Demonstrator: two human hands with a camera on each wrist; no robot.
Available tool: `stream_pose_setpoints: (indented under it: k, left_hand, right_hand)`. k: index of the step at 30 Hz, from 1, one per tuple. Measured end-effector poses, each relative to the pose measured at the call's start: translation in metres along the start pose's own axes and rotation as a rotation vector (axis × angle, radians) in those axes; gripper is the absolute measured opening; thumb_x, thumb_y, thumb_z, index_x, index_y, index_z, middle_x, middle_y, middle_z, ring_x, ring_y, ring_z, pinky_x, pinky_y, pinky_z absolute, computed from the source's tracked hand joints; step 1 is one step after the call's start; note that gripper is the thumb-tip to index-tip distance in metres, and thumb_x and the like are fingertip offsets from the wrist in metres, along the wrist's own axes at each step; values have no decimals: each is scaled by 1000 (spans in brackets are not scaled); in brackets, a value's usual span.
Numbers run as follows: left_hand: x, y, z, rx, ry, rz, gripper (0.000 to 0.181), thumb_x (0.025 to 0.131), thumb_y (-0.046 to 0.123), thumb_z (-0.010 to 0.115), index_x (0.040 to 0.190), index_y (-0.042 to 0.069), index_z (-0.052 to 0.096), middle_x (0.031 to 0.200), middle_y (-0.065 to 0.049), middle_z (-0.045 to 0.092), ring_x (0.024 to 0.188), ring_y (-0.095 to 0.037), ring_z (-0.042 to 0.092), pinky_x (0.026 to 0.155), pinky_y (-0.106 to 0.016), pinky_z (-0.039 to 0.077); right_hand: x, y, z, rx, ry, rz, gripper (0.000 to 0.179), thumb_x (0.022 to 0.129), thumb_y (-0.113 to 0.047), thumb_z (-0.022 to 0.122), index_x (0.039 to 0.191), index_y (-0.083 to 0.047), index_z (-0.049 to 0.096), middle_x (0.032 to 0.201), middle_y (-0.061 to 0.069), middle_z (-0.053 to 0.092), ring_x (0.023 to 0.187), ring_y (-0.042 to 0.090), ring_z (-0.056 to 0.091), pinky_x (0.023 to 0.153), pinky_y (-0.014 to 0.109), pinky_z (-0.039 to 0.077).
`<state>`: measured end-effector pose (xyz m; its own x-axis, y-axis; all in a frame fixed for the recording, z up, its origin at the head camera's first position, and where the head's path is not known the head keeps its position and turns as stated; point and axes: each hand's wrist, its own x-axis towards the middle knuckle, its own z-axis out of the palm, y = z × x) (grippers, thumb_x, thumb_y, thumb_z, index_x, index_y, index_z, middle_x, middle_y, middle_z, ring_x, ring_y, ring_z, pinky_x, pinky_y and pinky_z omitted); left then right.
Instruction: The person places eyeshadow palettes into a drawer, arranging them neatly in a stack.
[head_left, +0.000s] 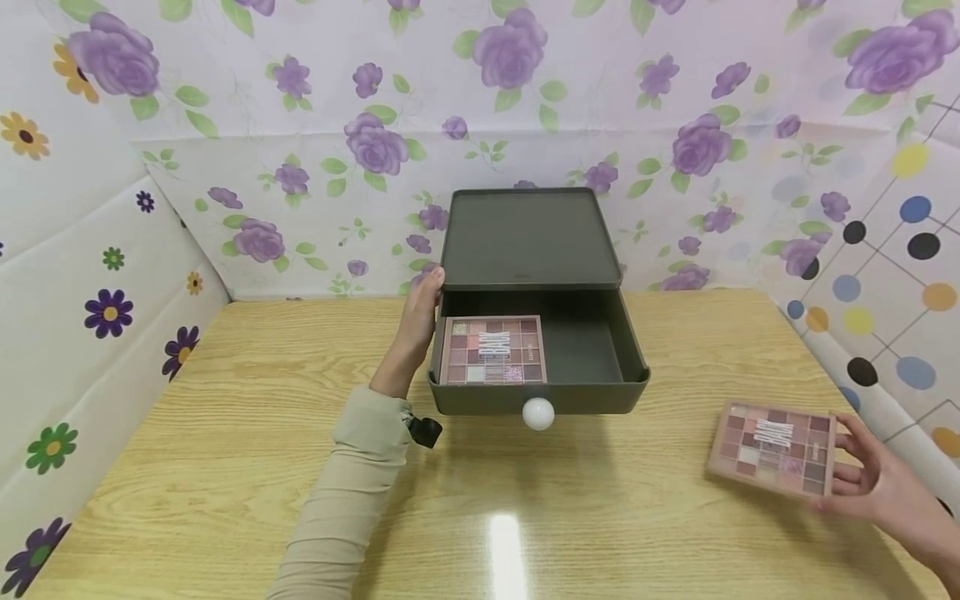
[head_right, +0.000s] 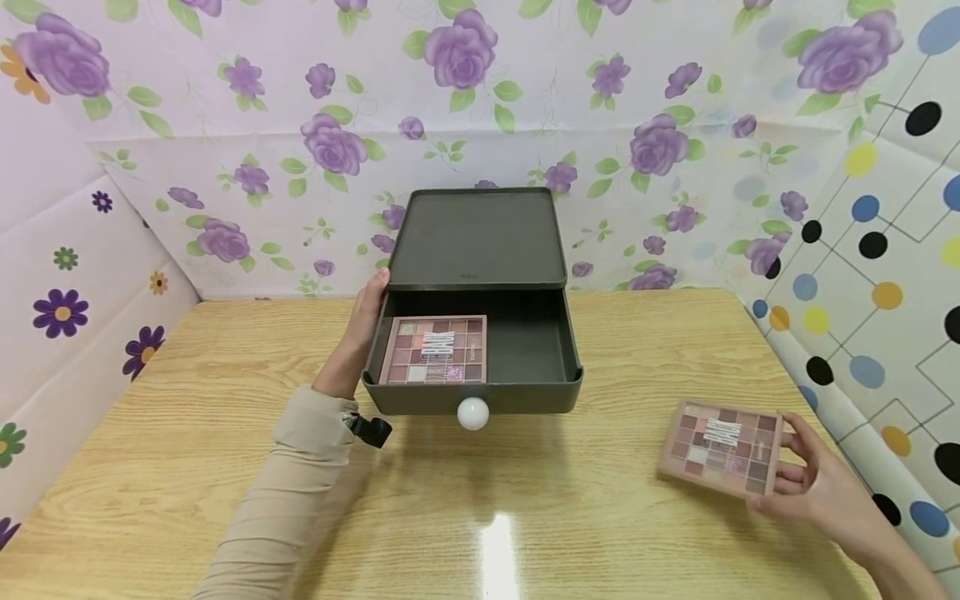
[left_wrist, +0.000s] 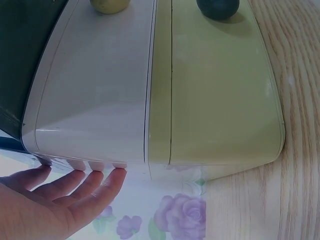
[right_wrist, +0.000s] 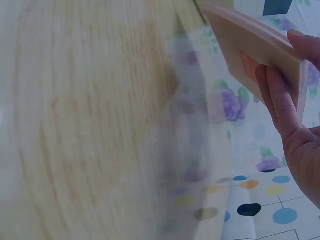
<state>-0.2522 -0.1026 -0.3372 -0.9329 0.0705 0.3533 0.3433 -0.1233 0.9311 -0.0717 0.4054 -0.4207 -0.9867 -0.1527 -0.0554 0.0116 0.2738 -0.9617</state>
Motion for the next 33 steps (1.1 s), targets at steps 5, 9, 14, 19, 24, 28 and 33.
stream_pose_setpoints:
  k: [5, 9, 14, 19, 24, 28, 33]
  left_hand:
    - [-1, 0, 0, 18, 15, -16, 26, 87, 32, 38, 84, 11, 53, 82, -1, 53, 77, -15, 52, 71, -29, 42]
    - [-2, 1, 0, 34, 26, -63, 35, 87, 34, 38, 93, 4, 55, 88, -2, 53, 82, -15, 51, 73, -30, 42]
    - [-2, 0, 0, 40, 29, -64, 37, 87, 35, 37, 93, 3, 55, 87, -2, 55, 83, -16, 52, 74, -31, 43]
    - [-2, 1, 1, 50, 39, -62, 35, 87, 35, 37, 92, 4, 53, 91, -4, 50, 82, -15, 50, 75, -31, 41]
    - [-2, 0, 1, 49, 42, -57, 32, 86, 35, 38, 90, 6, 52, 90, -4, 49, 80, -14, 50, 73, -30, 41]
    - [-1, 0, 0, 50, 35, -35, 30, 87, 34, 38, 87, 8, 53, 86, -2, 51, 79, -13, 51, 73, -29, 41]
    - [-1, 0, 0, 35, 15, 0, 27, 88, 30, 38, 82, 11, 55, 80, 1, 55, 77, -15, 53, 73, -30, 42]
  right_hand:
    - [3, -7, 0, 94, -7, -94, 108, 68, 26, 58, 145, -25, 2, 113, -10, 43, 86, 10, 63, 61, 30, 53]
    - [4, -14, 2, 169, -10, -173, 106, 66, 30, 55, 144, -22, 7, 115, -6, 44, 85, 12, 64, 60, 31, 53]
    - [5, -24, 6, 214, -7, -249, 109, 65, 32, 54, 146, -18, 1, 119, -3, 42, 87, 12, 63, 62, 28, 53]
    - [9, -32, 8, 202, -11, -281, 108, 65, 32, 54, 146, -16, 1, 122, -1, 39, 89, 12, 63, 63, 28, 52]
    - [12, -39, 10, 238, -48, -333, 108, 63, 35, 52, 146, -14, 4, 124, 1, 40, 90, 16, 63, 62, 30, 53]
    - [14, -47, 11, 274, -65, -362, 106, 61, 38, 49, 145, -13, 9, 125, 1, 42, 90, 18, 64, 61, 31, 53]
    - [19, -59, 11, 294, -64, -384, 105, 57, 41, 47, 143, -9, 14, 124, 5, 42, 88, 19, 64, 61, 31, 52]
